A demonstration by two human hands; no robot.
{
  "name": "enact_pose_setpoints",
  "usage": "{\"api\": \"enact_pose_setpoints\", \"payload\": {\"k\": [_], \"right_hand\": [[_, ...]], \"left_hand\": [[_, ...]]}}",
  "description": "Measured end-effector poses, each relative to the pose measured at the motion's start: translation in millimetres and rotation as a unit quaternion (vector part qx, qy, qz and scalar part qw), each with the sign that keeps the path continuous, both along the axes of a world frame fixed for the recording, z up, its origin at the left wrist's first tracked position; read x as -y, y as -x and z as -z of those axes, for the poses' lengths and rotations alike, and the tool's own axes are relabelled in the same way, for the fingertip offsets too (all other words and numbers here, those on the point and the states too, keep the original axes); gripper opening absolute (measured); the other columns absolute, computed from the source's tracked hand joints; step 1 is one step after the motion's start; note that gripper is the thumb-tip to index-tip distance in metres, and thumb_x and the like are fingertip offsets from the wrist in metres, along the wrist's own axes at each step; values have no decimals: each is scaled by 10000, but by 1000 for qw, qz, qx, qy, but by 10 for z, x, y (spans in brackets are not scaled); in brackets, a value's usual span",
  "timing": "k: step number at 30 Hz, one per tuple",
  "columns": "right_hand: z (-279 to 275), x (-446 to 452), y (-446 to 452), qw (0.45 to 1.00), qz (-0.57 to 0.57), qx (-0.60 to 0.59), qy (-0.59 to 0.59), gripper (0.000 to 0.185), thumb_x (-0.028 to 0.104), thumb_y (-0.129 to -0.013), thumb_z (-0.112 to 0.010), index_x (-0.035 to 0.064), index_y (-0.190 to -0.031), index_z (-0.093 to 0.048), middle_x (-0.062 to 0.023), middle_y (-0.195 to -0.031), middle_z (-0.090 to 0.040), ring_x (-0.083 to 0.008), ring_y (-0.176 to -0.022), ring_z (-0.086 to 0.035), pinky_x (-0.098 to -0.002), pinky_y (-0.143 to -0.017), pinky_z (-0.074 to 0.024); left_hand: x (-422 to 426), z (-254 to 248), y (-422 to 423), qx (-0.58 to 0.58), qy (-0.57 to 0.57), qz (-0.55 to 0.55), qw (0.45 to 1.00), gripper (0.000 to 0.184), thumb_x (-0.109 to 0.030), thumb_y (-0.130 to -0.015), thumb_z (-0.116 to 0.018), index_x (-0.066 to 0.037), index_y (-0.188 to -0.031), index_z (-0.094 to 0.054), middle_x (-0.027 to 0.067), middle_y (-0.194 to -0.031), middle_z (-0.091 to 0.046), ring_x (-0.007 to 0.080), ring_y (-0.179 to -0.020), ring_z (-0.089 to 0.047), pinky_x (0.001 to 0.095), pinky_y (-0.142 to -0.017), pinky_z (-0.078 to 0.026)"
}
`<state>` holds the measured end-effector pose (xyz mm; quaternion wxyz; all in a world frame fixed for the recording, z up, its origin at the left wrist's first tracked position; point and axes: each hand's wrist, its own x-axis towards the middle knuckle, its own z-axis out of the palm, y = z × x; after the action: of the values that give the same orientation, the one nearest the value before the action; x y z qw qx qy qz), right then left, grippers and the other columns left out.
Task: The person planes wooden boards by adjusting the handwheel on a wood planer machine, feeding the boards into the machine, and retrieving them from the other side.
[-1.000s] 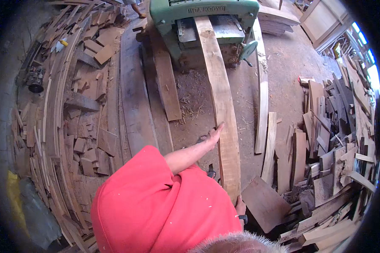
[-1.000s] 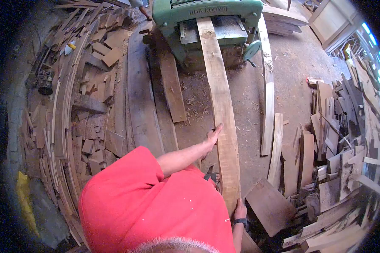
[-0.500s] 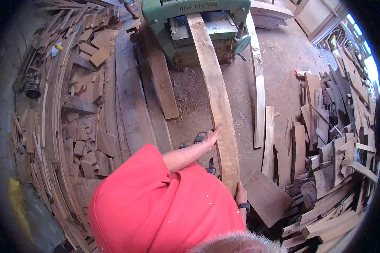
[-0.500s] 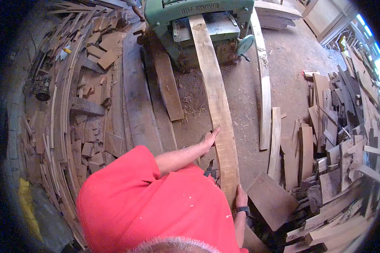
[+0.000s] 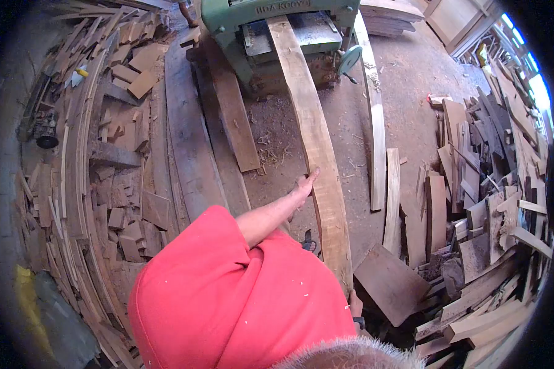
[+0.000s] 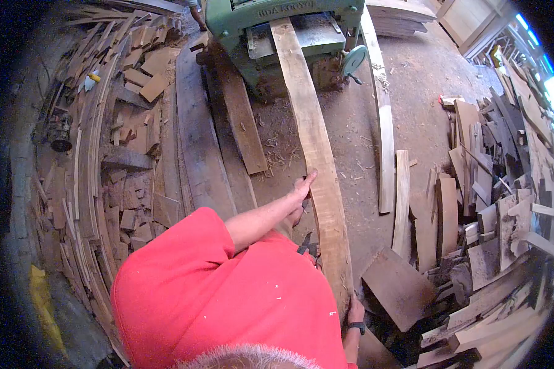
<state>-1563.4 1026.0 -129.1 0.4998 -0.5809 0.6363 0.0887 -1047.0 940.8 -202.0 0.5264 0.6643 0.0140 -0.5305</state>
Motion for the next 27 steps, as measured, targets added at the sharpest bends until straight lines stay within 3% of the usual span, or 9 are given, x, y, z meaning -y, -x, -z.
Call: {"api": "enact_pose_setpoints", "payload": {"k": [5, 7, 10, 16, 21, 24, 25, 27], "right_hand": [[163, 30, -81, 999, 34, -12, -19, 619, 516, -976, -427, -49, -1078, -661, -250, -985, -688, -358, -976, -648, -421, -871, -462], [174, 75, -136, 999, -8, -42, -6, 625, 528, -981, -403, -29, -1096, -662, -272, -1043, -664, -393, -1039, -628, -435, -887, -460], [126, 95, -296, 999, 28, -24, 13, 643, 546, -982, -376, -16, -1109, -661, -288, -1095, -633, -417, -1093, -593, -452, -906, -454], [-93, 195, -605, 997, -33, -61, 41, 699, 593, -978, -306, 11, -1159, -648, -273, -1128, -626, -425, -1115, -575, -464, -933, -443], [-38, 279, -757, 992, -80, -60, 76, 742, 617, -972, -265, 9, -1153, -650, -288, -1139, -614, -439, -1117, -564, -487, -931, -440], [-141, 299, -926, 992, -73, -62, 79, 782, 638, -965, -267, -27, -1087, -661, -321, -1085, -612, -457, -1087, -570, -503, -905, -437], [-140, 311, -977, 993, -52, -65, 89, 819, 656, -957, -280, -62, -1026, -668, -348, -1032, -615, -468, -1067, -575, -510, -885, -432], [-269, 354, -1116, 994, -43, -50, 82, 840, 673, -950, -272, -62, -1028, -670, -354, -1027, -613, -471, -1082, -567, -510, -893, -431]], "left_hand": [[-61, -116, 80, -41, -6, 7, 999, 923, -730, -791, -589, 16, -1329, -518, 188, -1345, -544, 318, -1291, -462, 485, -1070, -327], [-96, -117, 127, -38, 6, 12, 999, 897, -726, -802, -579, 8, -1315, -535, 186, -1349, -542, 313, -1293, -461, 488, -1076, -320], [-163, -140, 217, -26, 9, 27, 999, 862, -713, -824, -559, 7, -1299, -552, 183, -1343, -548, 306, -1289, -465, 487, -1080, -318], [-325, -336, 499, -19, -1, 59, 998, 849, -688, -872, -503, 51, -1289, -546, 190, -1291, -588, 291, -1279, -473, 453, -1094, -305], [-414, -44, 621, -23, 10, 55, 998, 861, -674, -887, -483, 96, -1268, -544, 219, -1292, -580, 284, -1294, -464, 413, -1121, -263], [-463, 411, 663, 50, -13, 78, 996, 827, -653, -889, -509, 88, -1252, -558, 220, -1281, -582, 289, -1255, -495, 390, -1083, -313], [-473, 623, 681, 96, -12, 76, 992, 751, -632, -878, -557, 52, -1187, -583, 157, -1171, -627, 245, -1106, -564, 383, -1000, -388], [-520, 509, 721, 143, -14, 68, 987, 677, -610, -867, -605, 17, -1121, -608, 94, -1062, -672, 201, -957, -633, 376, -917, -462]]}}
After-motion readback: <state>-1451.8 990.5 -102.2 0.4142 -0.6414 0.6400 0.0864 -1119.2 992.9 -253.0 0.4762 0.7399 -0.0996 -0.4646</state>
